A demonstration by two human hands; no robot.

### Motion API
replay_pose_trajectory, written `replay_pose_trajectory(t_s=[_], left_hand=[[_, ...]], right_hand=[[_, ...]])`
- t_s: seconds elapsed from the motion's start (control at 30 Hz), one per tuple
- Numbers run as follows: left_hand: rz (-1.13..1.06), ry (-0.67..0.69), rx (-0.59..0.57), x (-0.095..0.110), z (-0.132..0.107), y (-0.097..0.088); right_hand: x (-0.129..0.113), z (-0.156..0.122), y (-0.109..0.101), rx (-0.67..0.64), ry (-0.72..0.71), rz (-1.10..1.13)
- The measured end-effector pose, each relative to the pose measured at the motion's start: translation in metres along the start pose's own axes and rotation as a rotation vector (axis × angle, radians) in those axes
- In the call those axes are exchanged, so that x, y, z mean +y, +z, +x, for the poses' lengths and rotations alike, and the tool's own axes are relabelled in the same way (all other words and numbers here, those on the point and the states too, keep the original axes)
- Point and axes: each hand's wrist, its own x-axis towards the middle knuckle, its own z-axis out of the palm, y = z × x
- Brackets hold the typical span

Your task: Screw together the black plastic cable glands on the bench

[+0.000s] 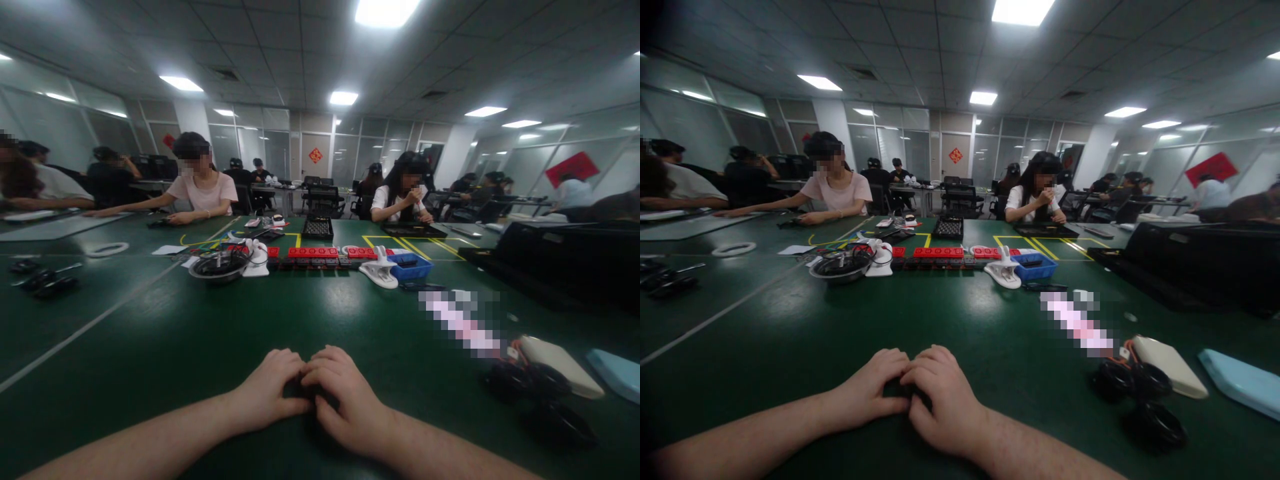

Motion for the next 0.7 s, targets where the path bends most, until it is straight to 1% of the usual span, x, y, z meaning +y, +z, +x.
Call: replay_pose_trajectory(t_s=[0.1,0.17,0.27,0.33,0.47,0.53,0.6,0.7], left_hand=[[0.013,-0.006,0.011,0.0007,0.0003,-0.0005],[0.022,-0.015,0.011,0.0012,0.0006,-0.0009],[0.018,-0.024,0.011,0.0020,0.0011,-0.0016],[0.011,-0.026,0.012,0.0021,0.0011,-0.0017],[0.001,-0.023,0.017,0.0006,0.0008,-0.0006],[0.002,-0.017,0.018,0.0001,0.0007,-0.0001],[0.006,-0.010,0.019,0.0003,0.0007,0.0000],[0.020,-0.010,0.022,0.0018,0.0011,-0.0005]], right_hand=[[-0.0018,-0.0008,-0.0015,0.009,0.002,0.011],[-0.0026,-0.0010,-0.0017,0.046,0.018,0.006],[-0.0017,-0.0008,-0.0004,0.112,0.109,-0.030],[-0.0002,-0.0006,0.0008,0.124,0.197,-0.057],[0.0025,-0.0002,0.0024,0.096,0.345,-0.109],[0.0030,0.0002,0.0028,0.066,0.383,-0.139],[0.0028,0.0011,0.0030,0.044,0.390,-0.160],[0.0019,0.0029,0.0024,0.032,0.351,-0.157]])
